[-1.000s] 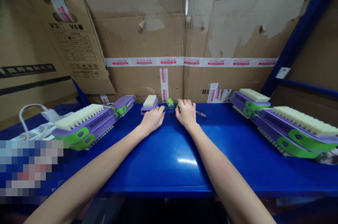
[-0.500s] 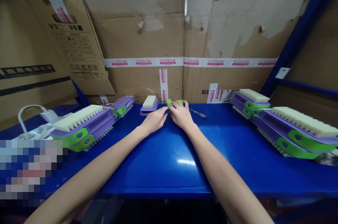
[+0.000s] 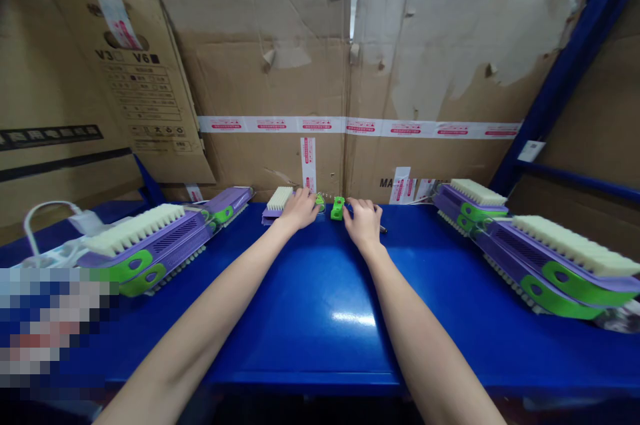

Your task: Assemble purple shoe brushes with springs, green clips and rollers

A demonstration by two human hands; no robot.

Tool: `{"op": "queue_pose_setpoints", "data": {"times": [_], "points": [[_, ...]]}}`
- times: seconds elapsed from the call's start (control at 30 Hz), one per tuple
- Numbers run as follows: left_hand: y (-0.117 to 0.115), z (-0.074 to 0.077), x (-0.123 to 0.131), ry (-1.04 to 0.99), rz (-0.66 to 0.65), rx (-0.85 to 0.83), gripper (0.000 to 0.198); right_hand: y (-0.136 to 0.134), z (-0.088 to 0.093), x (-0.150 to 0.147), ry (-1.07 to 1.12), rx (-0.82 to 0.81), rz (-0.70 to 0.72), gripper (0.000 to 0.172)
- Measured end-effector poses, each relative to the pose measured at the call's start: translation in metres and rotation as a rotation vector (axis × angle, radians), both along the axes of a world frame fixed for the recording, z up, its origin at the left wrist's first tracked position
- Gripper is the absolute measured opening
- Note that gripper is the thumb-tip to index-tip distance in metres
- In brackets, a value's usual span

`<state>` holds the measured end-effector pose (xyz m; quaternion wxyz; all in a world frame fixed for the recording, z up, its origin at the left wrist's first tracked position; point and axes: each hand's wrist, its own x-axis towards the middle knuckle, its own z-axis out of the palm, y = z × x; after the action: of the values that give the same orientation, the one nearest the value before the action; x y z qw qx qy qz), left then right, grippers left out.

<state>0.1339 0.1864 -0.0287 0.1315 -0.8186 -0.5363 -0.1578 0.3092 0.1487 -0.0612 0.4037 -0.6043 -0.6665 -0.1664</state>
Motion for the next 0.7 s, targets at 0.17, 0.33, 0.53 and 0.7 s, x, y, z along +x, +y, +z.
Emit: {"op": "queue_pose_setpoints", "data": {"times": [0.17, 0.33, 0.53, 0.7], "points": [[0.015, 0.0, 0.01, -0.051, 0.097, -0.153, 0.046, -0.003, 0.002, -0.008, -0.046, 0.01, 0.061, 0.026], [0.019, 0.0, 0.009, -0.089, 0.116, -0.178, 0.046, -0.002, 0.001, -0.007, -0.046, -0.003, 0.05, 0.027], [0.018, 0.0, 0.022, -0.158, 0.218, -0.164, 0.044, -0.002, 0.0, -0.008, -0.056, -0.007, 0.053, 0.026], [0.017, 0.003, 0.027, -0.259, 0.297, -0.182, 0.038, -0.003, 0.001, -0.009, -0.06, -0.027, 0.06, 0.027]]}}
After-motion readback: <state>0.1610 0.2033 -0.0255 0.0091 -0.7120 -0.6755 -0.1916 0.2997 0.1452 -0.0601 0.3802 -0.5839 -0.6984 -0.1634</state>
